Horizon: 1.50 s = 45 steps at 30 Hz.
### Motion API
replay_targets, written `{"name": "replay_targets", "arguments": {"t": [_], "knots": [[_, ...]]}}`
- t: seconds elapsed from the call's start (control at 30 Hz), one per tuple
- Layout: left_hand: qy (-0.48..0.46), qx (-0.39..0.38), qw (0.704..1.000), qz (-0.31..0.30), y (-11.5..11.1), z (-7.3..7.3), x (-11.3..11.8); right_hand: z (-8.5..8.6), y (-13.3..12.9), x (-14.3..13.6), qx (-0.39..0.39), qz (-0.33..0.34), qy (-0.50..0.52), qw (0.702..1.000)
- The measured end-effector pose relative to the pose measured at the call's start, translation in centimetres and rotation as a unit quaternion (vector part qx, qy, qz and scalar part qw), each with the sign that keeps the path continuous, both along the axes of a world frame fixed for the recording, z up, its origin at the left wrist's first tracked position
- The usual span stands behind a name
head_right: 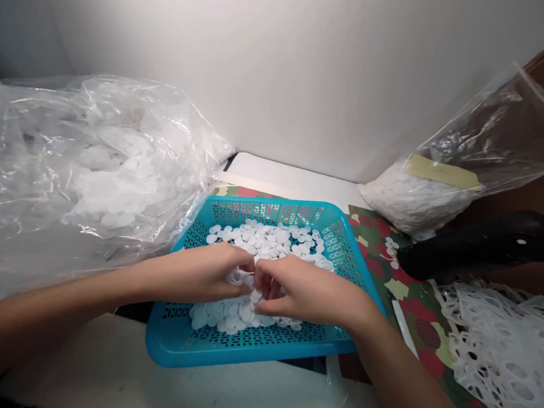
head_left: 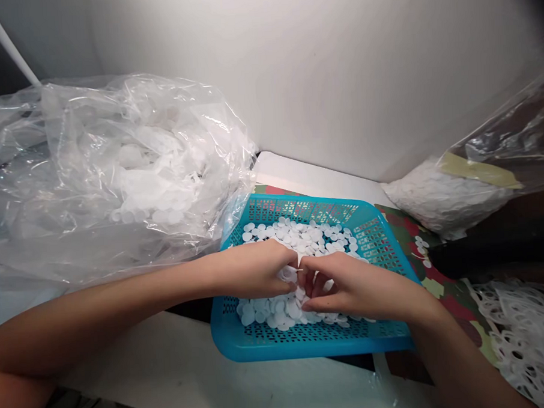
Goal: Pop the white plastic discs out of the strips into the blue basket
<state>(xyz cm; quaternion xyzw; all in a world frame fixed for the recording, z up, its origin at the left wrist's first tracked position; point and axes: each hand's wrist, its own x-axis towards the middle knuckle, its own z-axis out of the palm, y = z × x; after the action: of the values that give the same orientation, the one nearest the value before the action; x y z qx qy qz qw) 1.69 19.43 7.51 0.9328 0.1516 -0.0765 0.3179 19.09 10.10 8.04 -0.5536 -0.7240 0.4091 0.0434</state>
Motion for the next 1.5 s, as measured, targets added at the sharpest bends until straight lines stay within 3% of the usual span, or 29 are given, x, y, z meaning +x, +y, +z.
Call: {"name": "replay_targets", "arguments": {"t": [0.2,0.43,0.63,0.83,1.0,1.23,1.5], "knots": [[0.006,0.024,1.000,-0.003,-0.1,0.0,0.0,0.3,0.0,-0.3,-0.001,0.018,0.000,1.000],[-0.082,0.023,0.996,0.022,-0.1,-0.5,-0.2,0.4,0.1,-0.4,0.016,0.032,-0.013,0.999],[-0.059,0.041,0.995,-0.066,-0.2,-1.0,0.1,0.4,0.1,-0.3,0.021,0.043,-0.011,0.999],[-0.069,0.192,0.966,-0.157,-1.0,-0.4,0.2,0.5,-0.1,0.0,0.040,0.032,-0.055,0.997],[-0.086,0.176,0.961,-0.195,-1.0,0.0,0.1,0.8,-0.4,-0.2,0.019,0.039,-0.037,0.998],[-0.087,0.165,0.966,-0.179,-0.9,-0.4,0.2,0.6,-0.3,-0.4,0.017,0.065,-0.053,0.996],[-0.040,0.161,0.973,-0.159,-0.9,0.2,0.0,0.6,-0.5,-0.3,0.022,0.053,-0.043,0.997]]}}
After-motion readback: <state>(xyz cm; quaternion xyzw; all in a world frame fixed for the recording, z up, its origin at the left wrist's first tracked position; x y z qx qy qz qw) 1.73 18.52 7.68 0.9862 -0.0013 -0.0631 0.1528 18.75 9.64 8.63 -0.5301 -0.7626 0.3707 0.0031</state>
